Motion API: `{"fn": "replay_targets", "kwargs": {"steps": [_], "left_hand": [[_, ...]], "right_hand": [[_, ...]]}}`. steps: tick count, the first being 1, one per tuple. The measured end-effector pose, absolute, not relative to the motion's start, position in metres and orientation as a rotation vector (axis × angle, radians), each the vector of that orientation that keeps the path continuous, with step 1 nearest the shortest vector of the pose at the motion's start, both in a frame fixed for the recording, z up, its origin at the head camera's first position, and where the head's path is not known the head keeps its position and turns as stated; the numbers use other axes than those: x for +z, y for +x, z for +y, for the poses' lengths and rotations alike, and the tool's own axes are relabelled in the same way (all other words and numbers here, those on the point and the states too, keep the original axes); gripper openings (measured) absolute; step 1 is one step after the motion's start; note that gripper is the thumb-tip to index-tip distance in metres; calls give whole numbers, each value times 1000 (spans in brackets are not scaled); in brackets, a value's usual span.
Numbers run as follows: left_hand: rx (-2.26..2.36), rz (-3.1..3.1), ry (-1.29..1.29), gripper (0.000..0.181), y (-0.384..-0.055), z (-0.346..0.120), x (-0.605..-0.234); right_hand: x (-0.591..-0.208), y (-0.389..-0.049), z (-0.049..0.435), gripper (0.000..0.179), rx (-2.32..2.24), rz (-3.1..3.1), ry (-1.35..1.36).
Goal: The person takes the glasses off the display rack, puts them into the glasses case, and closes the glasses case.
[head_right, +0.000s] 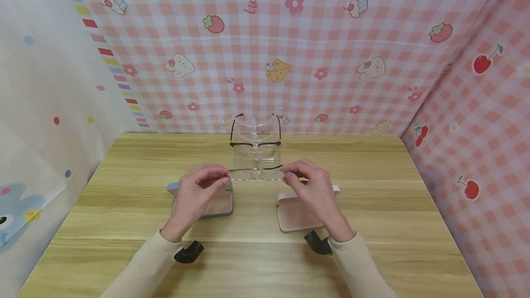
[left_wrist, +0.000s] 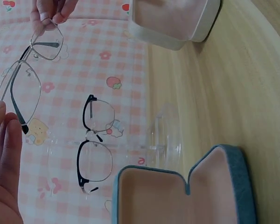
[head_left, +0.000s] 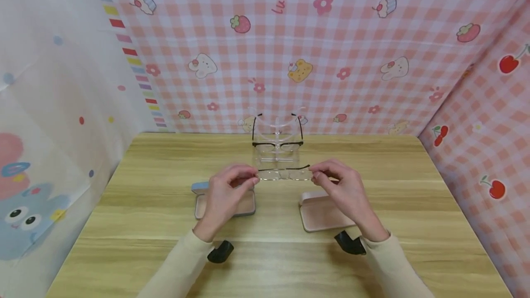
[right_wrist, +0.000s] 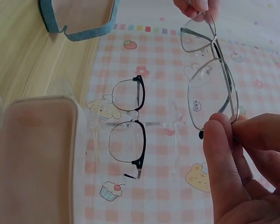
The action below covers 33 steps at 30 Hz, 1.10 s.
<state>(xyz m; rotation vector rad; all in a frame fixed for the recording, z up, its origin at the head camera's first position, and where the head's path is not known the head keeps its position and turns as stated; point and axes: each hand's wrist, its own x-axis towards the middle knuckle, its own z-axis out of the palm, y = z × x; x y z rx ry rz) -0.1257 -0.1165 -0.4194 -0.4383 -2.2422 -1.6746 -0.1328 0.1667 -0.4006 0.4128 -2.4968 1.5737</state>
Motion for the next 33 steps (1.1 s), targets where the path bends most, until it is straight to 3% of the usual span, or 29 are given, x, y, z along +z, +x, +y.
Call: {"fn": "replay_targets", "kwargs": {"steps": [33], "left_hand": [[-2144, -2246, -170, 17, -109, -84, -439]], "right_hand": [[-417, -110, 204, 14, 1651, -2510, 337]]}}
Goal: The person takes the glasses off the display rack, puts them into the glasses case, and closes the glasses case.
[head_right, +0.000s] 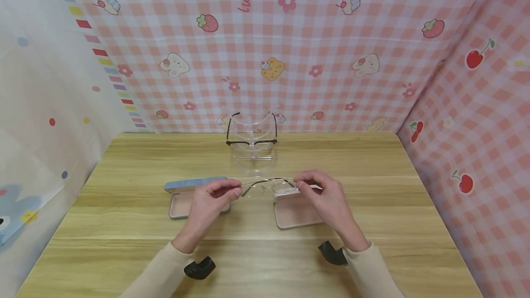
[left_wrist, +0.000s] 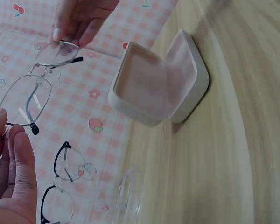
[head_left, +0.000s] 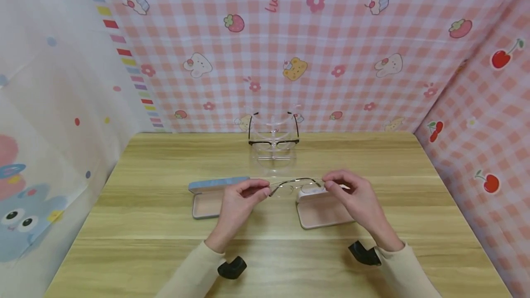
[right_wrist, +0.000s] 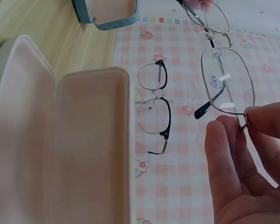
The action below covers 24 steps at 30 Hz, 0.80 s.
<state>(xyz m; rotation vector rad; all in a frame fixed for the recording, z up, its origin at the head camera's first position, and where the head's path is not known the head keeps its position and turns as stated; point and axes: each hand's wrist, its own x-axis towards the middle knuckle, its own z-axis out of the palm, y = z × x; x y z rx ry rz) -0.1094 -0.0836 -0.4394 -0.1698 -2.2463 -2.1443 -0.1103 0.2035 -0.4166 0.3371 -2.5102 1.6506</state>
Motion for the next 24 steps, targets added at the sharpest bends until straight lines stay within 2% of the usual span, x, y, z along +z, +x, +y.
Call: {"fn": "replay_targets", "kwargs": {"steps": [11, 24], "left_hand": [[-2249, -2260, -137, 20, -106, -70, -446], [-2271, -2342, -254, 21, -99, -56, -457]], "right_hand": [[-428, -107, 215, 17, 1652, -2509, 283], [-435, -99, 231, 8, 1529, -2550, 278]]}}
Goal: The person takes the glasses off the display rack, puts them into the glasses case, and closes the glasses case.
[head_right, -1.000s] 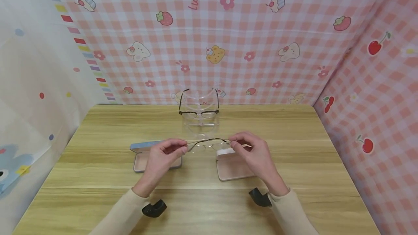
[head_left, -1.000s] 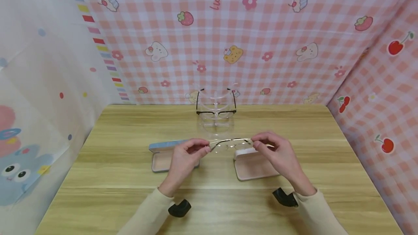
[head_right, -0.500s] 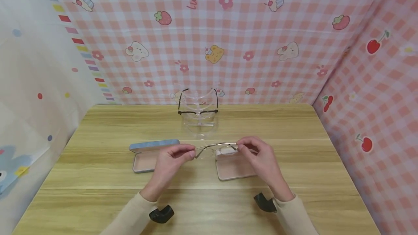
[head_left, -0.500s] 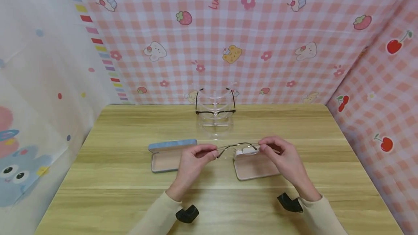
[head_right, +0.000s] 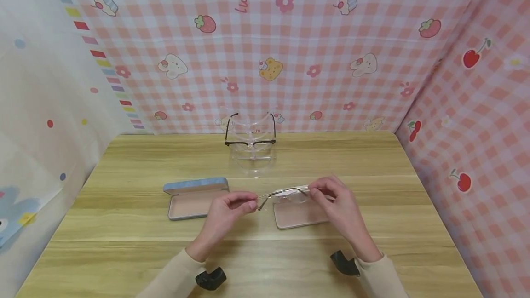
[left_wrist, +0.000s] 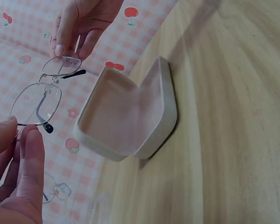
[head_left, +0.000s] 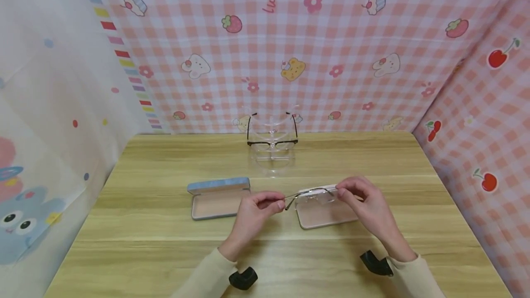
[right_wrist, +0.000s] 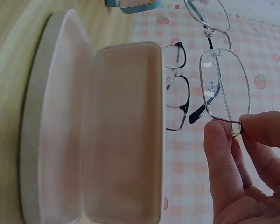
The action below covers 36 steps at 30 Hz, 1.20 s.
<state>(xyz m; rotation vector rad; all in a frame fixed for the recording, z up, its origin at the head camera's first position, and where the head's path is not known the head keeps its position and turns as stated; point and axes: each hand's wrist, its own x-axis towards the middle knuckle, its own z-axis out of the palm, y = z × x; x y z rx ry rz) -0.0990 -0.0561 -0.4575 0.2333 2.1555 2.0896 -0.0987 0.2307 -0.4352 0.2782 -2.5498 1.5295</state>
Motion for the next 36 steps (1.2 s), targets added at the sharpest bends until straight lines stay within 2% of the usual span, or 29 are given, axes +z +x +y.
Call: {"fn": "replay_targets", "kwargs": {"steps": [36], "left_hand": [[2034, 2199, 190, 14, -97, -21, -490]], "right_hand": [[-464, -89, 256, 9, 1379, -2610, 194]]}}
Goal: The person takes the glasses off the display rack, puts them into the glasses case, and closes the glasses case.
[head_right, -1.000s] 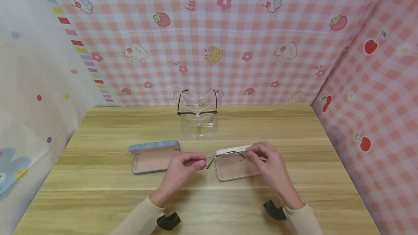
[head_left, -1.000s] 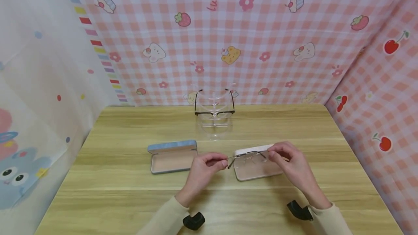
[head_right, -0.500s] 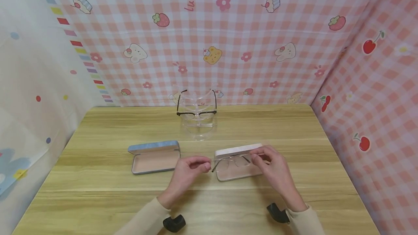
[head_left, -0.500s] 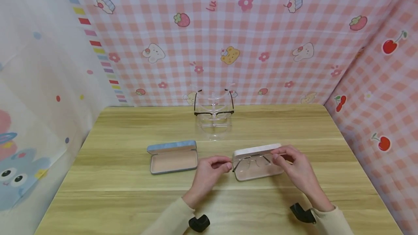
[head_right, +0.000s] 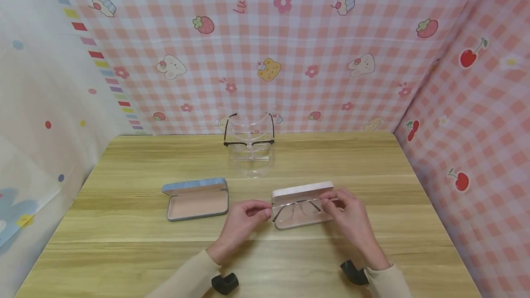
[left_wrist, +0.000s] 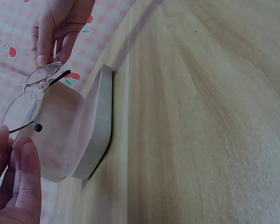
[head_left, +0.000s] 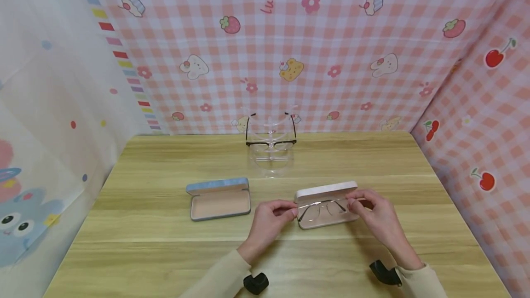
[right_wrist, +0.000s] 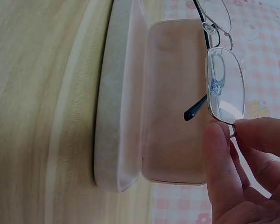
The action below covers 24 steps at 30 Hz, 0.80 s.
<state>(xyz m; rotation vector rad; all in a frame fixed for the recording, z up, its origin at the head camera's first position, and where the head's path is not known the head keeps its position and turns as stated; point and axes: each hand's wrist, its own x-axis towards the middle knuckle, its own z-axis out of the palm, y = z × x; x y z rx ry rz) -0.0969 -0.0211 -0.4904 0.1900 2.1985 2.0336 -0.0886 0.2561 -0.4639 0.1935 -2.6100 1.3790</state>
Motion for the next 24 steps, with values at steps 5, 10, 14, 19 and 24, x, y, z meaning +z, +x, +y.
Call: {"fn": "replay_targets", "kwargs": {"steps": [5, 10, 14, 19, 24], "left_hand": [[1982, 2263, 191, 12, -100, -18, -496], [1928, 2359, 219, 10, -102, -15, -499], [1898, 2390, 231, 10, -104, -11, -502], [1887, 2377, 230, 10, -107, -8, -506], [1858, 2403, 270, 8, -110, -5, -510]], "right_hand": [[-467, -90, 258, 10, 1324, -2637, 179], [-470, -93, 260, 10, 1301, -2661, 186], [-472, -94, 263, 10, 1307, -2676, 165], [-475, -97, 267, 12, 1333, -2702, 144], [-480, -100, 270, 12, 1341, -2748, 125]]}}
